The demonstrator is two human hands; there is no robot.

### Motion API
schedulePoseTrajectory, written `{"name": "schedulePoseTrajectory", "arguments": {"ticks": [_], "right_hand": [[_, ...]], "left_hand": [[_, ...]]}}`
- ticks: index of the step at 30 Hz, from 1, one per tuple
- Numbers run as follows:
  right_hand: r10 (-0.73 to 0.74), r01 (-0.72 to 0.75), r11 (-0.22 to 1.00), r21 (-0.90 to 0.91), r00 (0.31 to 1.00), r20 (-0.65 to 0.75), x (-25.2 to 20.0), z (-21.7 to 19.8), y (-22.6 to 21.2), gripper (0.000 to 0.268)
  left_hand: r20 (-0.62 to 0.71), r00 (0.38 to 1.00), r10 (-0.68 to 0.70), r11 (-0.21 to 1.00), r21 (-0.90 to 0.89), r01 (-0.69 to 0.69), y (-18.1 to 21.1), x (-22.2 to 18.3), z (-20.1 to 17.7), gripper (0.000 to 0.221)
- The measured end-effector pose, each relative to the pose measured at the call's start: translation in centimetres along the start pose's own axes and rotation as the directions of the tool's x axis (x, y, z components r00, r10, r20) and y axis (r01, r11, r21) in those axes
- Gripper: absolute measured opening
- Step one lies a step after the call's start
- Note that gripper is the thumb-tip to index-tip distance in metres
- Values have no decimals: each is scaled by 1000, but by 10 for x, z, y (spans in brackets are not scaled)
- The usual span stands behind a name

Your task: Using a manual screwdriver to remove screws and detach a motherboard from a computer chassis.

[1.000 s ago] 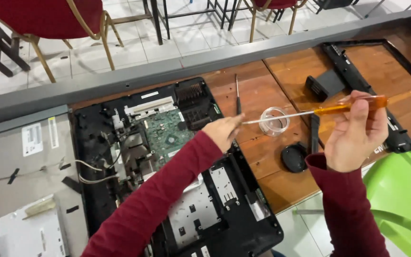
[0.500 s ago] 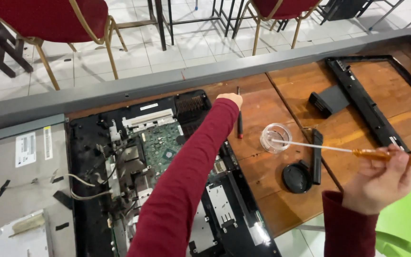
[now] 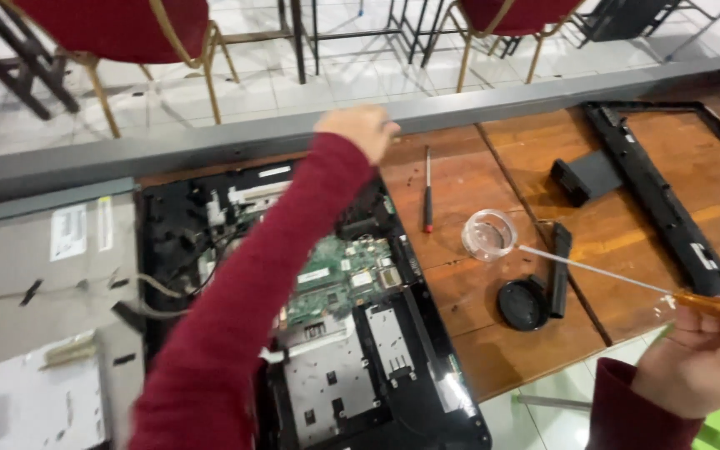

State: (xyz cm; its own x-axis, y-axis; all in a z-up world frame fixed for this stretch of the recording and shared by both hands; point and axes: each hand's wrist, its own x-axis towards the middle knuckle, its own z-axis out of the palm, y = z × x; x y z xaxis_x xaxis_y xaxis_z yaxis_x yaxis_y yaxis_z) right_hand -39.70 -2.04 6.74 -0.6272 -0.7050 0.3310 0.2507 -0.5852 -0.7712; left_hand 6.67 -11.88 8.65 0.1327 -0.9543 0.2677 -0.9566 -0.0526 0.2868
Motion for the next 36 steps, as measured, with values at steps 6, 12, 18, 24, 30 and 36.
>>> {"name": "schedulePoseTrajectory", "arguments": {"ticks": [6, 12, 18, 24, 30, 36], "right_hand": [[138, -68, 975, -212, 932, 336, -50, 40, -16, 34], [36, -25, 999, -26, 625, 780, -106, 121, -5, 27], [-225, 301, 944, 133, 296, 928, -131, 214, 7, 34], [-395, 385, 886, 258, 338, 854, -164, 269, 43, 54], [-450, 321, 878, 356, 296, 843, -205, 316, 72, 47], [-579, 514, 760, 397, 259, 773, -247, 345, 83, 45]], "left_hand": [[-488, 872, 23, 982, -152, -111, -114, -197, -100, 19], [-242, 850, -468, 849, -392, 356, -186, -323, -68, 26], [-460, 800, -387, 875, -456, 161, -191, -329, -29, 25], [-648, 693, -315, 941, -307, 141, -205, -329, -5, 15], [-718, 614, -328, 942, -296, 157, -205, -326, -3, 14], [-710, 619, -336, 939, -300, 166, -208, -326, 0, 13]]}}
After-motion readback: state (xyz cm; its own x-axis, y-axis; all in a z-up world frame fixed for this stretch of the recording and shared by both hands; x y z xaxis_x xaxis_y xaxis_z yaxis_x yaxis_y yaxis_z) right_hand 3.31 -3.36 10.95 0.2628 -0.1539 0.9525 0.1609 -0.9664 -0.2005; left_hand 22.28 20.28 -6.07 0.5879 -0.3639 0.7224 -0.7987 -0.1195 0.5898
